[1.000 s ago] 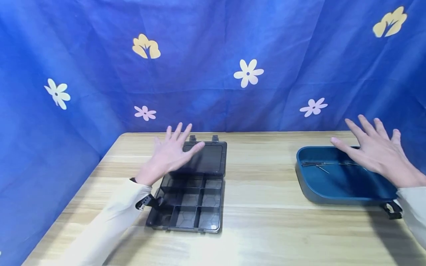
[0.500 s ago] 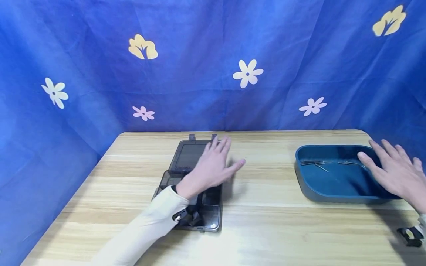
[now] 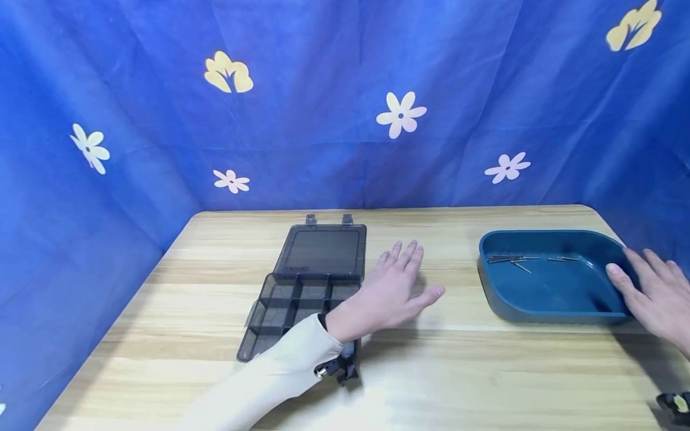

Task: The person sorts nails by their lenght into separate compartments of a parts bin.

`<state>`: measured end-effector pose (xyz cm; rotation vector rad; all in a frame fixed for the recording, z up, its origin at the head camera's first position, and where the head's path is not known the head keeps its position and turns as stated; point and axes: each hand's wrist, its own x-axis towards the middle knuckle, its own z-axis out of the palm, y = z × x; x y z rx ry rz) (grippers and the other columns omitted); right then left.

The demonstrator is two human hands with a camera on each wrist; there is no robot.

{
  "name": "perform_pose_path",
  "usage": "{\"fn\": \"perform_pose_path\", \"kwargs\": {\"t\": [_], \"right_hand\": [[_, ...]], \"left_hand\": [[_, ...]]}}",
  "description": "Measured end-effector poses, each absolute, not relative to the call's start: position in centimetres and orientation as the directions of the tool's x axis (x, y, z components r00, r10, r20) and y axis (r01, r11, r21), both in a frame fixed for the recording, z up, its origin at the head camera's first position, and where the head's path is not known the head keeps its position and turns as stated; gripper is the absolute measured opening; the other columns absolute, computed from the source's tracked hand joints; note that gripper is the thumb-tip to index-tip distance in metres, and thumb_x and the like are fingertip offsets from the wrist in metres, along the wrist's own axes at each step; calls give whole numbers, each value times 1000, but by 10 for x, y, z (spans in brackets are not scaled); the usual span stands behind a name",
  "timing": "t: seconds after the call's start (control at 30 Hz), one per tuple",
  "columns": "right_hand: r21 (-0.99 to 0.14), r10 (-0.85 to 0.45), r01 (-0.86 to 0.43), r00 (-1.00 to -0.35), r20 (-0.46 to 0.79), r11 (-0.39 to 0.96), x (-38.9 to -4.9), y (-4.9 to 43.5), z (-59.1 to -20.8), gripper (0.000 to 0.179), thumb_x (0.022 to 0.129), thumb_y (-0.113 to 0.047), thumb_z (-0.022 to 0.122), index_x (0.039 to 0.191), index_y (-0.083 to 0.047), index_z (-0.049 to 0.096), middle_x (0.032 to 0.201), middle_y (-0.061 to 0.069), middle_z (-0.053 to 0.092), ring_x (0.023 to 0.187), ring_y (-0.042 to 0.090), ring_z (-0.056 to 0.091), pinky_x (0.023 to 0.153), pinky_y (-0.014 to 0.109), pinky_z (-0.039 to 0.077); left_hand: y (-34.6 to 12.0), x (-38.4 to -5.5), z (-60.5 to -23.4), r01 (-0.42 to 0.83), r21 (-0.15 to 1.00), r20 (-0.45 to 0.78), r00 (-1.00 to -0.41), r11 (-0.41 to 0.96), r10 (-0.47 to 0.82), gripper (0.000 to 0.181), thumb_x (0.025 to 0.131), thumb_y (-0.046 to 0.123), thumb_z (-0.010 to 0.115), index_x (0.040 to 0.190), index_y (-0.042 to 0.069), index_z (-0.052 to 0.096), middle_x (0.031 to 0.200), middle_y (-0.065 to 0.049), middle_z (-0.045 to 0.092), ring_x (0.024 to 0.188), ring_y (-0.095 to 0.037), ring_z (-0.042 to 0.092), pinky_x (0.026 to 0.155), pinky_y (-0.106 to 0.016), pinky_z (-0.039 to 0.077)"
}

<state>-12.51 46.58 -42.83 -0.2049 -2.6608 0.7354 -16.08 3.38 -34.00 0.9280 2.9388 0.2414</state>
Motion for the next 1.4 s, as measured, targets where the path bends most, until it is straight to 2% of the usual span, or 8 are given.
{"fn": "perform_pose_path", "kwargs": {"t": [0.17, 0.4, 0.8, 0.9, 1.03, 1.17, 1.27, 1.4], "right_hand": [[-513, 231, 38, -919, 319, 858, -128, 475, -440, 64, 104, -37, 35, 148, 6, 22, 149, 41, 5, 141, 51, 1, 116, 58, -3], [-523, 210, -7, -911, 354, 852, -125, 463, -435, 60, 105, -34, 30, 144, 12, 24, 145, 46, 9, 139, 56, 5, 115, 59, 0], [-535, 180, -92, -883, 434, 840, -124, 458, -439, 52, 106, -23, 32, 140, 16, 30, 138, 48, 21, 136, 57, 14, 116, 58, 4], [-548, 183, -91, -887, 424, 832, -122, 452, -438, 53, 106, -23, 31, 140, 18, 28, 140, 48, 19, 138, 55, 12, 117, 56, 3], [-568, 196, -102, -877, 439, 817, -120, 448, -440, 53, 107, -23, 30, 139, 20, 27, 140, 48, 19, 141, 50, 11, 119, 45, 2], [-598, 216, -160, -834, 507, 785, -122, 447, -447, 53, 107, -22, 29, 134, 24, 31, 134, 50, 25, 146, 29, 16, 117, 26, 6], [-602, 248, -161, -807, 537, 782, -123, 446, -451, 52, 107, -22, 30, 132, 24, 35, 133, 49, 30, 144, 15, 18, 114, 20, 8], [-650, 317, -86, -820, 477, 755, -122, 447, -454, 54, 107, -24, 28, 138, 20, 30, 140, 45, 26, 145, 25, 16, 116, 24, 7]], "left_hand": [[50, -154, -341, 586, 147, -35, -802, 797, 596, 82, 96, 67, 21, 155, 10, 21, 160, -5, 18, 146, -27, 15, 118, -39, 18], [70, -146, -346, 622, 121, -72, -772, 774, 632, 78, 97, 65, 19, 155, 14, 20, 161, -1, 16, 147, -25, 14, 118, -37, 19], [86, -141, -364, 675, 21, -94, -733, 738, 673, 77, 97, 65, 20, 156, 16, 16, 162, -1, 10, 147, -26, 14, 117, -38, 22], [90, -140, -367, 677, 6, -103, -732, 736, 674, 77, 96, 66, 18, 156, 17, 15, 162, -1, 7, 147, -26, 13, 117, -37, 22], [94, -138, -369, 677, -7, -126, -731, 736, 671, 76, 97, 65, 17, 156, 19, 13, 162, 1, 4, 147, -25, 11, 117, -37, 21], [99, -136, -371, 690, -43, -143, -720, 723, 679, 77, 96, 67, 19, 157, 21, 11, 162, 4, 0, 147, -25, 9, 117, -39, 22], [103, -135, -371, 701, -74, -156, -711, 709, 686, 78, 95, 68, 19, 157, 22, 10, 162, 5, -3, 148, -25, 8, 116, -39, 23], [108, -132, -373, 709, -84, -159, -703, 700, 693, 77, 95, 67, 22, 157, 23, 9, 162, 7, -3, 148, -24, 9, 116, -38, 24]]}}
